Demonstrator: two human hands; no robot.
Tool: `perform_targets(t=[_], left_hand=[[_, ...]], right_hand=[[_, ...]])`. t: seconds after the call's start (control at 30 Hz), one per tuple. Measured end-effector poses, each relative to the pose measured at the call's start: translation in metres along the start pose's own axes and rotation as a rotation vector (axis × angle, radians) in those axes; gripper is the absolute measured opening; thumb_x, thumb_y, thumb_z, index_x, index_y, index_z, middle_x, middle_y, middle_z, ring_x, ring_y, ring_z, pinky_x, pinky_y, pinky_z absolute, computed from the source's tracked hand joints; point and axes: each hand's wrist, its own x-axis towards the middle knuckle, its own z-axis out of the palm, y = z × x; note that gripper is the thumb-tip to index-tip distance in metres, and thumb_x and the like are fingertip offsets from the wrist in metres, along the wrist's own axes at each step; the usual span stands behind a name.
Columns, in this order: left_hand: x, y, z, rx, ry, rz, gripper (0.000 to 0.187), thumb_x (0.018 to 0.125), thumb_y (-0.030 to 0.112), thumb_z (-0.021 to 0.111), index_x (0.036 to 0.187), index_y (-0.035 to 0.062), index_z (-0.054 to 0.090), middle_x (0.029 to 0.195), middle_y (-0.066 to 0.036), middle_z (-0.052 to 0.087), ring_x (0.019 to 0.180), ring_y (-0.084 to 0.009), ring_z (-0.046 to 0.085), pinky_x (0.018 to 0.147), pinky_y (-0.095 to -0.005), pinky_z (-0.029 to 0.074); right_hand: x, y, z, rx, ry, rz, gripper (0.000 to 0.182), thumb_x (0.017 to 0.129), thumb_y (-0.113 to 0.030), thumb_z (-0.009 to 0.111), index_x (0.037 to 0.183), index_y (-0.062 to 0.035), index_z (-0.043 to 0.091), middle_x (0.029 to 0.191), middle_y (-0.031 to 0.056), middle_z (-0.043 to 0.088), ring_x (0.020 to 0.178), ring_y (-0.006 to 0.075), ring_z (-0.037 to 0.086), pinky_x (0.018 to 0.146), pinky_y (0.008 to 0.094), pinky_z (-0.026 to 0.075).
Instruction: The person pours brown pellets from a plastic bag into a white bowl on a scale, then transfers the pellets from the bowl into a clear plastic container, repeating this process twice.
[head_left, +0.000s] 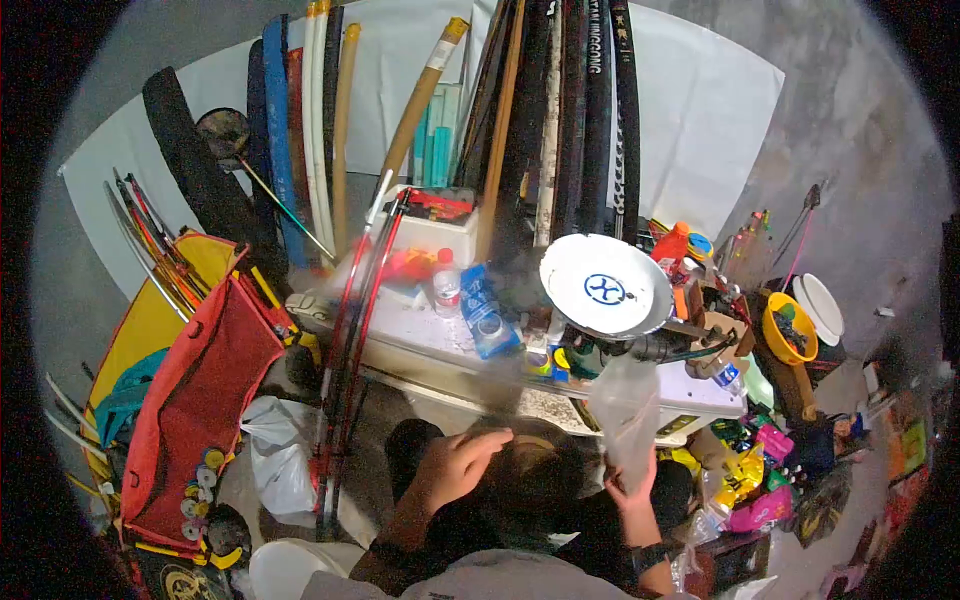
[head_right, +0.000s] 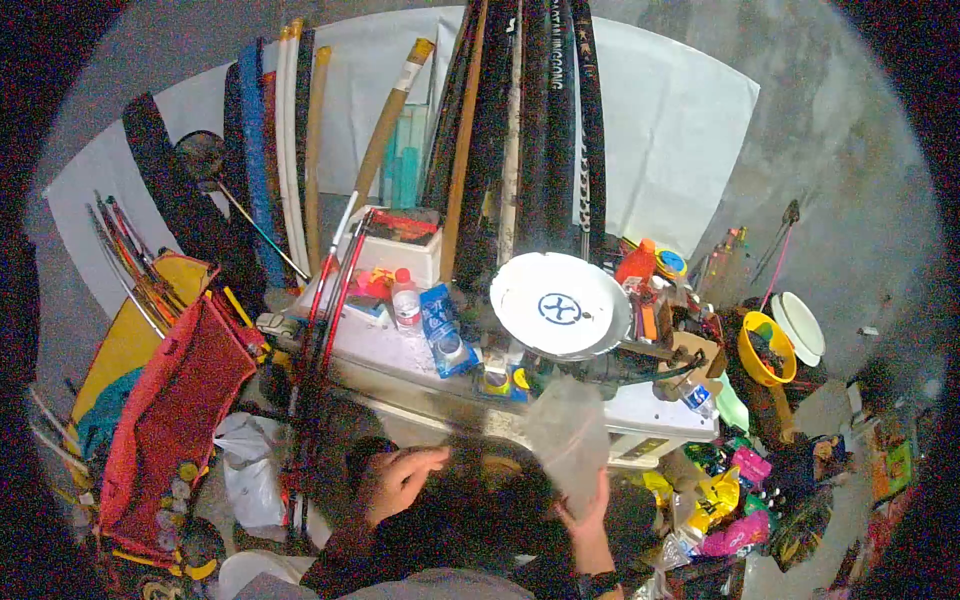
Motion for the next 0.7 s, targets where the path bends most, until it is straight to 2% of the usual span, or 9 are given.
perform_targets(t=[0.07,0.13,0.2,0.27,0.33,0.47,0.53,0.57,0.7], left_hand=[[-0.004,-0.005,0.001,-0.037,0.016,0.016,0.035,0.076,-0.003,0.056,0.109,0.0103,0.060,0.089,-0.012,0.065,0.076,-0.0247,0.066,0.063,-0.0316,0.052],[-0.006,-0.005,0.001,-0.034,-0.001,-0.015,0.037,0.075,-0.004,0.056,0.109,0.0109,0.060,0.086,-0.012,0.065,0.074,-0.0232,0.066,0.061,-0.0314,0.051],[-0.005,0.001,0.001,-0.033,-0.007,-0.021,0.039,0.075,-0.004,0.055,0.110,0.0120,0.060,0.083,-0.011,0.065,0.074,-0.0233,0.066,0.060,-0.0315,0.050],[-0.006,0.001,0.001,-0.018,-0.063,-0.047,0.040,0.076,-0.004,0.054,0.112,0.0125,0.059,0.084,-0.012,0.065,0.075,-0.0231,0.066,0.062,-0.0314,0.050],[-0.006,-0.001,0.003,-0.028,-0.071,-0.056,0.040,0.077,-0.003,0.053,0.113,0.0126,0.059,0.084,-0.012,0.064,0.076,-0.0233,0.065,0.062,-0.0315,0.050],[-0.003,0.000,0.004,-0.117,-0.035,-0.060,0.039,0.079,-0.003,0.051,0.114,0.0126,0.058,0.086,-0.014,0.064,0.077,-0.0241,0.065,0.064,-0.0321,0.050],[-0.004,-0.001,0.003,-0.118,-0.044,-0.087,0.038,0.080,-0.003,0.051,0.113,0.0125,0.058,0.087,-0.015,0.064,0.078,-0.0245,0.065,0.064,-0.0327,0.050],[-0.003,0.000,0.000,-0.099,-0.042,-0.080,0.038,0.080,-0.002,0.051,0.113,0.0126,0.058,0.087,-0.014,0.064,0.078,-0.0248,0.065,0.063,-0.0328,0.050],[-0.009,-0.006,0.001,-0.068,-0.013,-0.079,0.037,0.079,0.000,0.053,0.113,0.0134,0.059,0.082,-0.014,0.064,0.075,-0.0261,0.065,0.062,-0.0335,0.050]], right_hand=[[0.009,-0.027,0.003,0.126,-0.065,-0.082,0.047,0.081,-0.044,0.056,0.118,-0.0141,0.050,0.107,0.0074,0.056,0.087,0.0224,0.055,0.054,0.0256,0.053],[-0.002,-0.051,0.050,0.129,-0.022,-0.222,0.047,0.086,-0.046,0.050,0.120,-0.0133,0.048,0.109,0.0048,0.053,0.086,0.0193,0.054,0.059,0.0286,0.050],[0.017,-0.081,0.041,-0.119,-0.044,-0.468,0.048,0.086,-0.042,0.053,0.123,-0.0128,0.045,0.117,0.0059,0.050,0.099,0.0225,0.050,0.071,0.0322,0.051],[0.009,-0.104,0.075,-0.102,-0.058,-0.547,0.048,0.086,-0.038,0.055,0.126,-0.0133,0.044,0.123,0.0061,0.047,0.105,0.0251,0.049,0.080,0.0363,0.049],[0.002,-0.122,0.108,-0.131,-0.022,-0.521,0.043,0.089,-0.032,0.053,0.123,-0.0072,0.046,0.119,0.0094,0.049,0.101,0.0248,0.051,0.078,0.0346,0.052],[0.030,-0.170,0.122,-0.186,-0.136,-0.433,0.045,0.086,-0.035,0.056,0.123,-0.0114,0.046,0.116,0.0095,0.054,0.099,0.0274,0.055,0.074,0.0381,0.051],[0.036,-0.189,0.142,-0.218,-0.273,-0.307,0.041,0.087,-0.030,0.055,0.121,-0.0092,0.047,0.115,0.0128,0.055,0.095,0.0291,0.058,0.073,0.0404,0.052],[0.042,-0.188,0.156,-0.230,-0.195,-0.449,0.036,0.087,-0.029,0.055,0.116,-0.0069,0.053,0.108,0.0115,0.059,0.087,0.0272,0.061,0.070,0.0378,0.054],[0.089,-0.225,0.150,-0.445,-0.081,-0.332,0.033,0.086,-0.023,0.054,0.112,-0.0036,0.053,0.107,0.0139,0.059,0.088,0.0292,0.061,0.073,0.0398,0.053]])
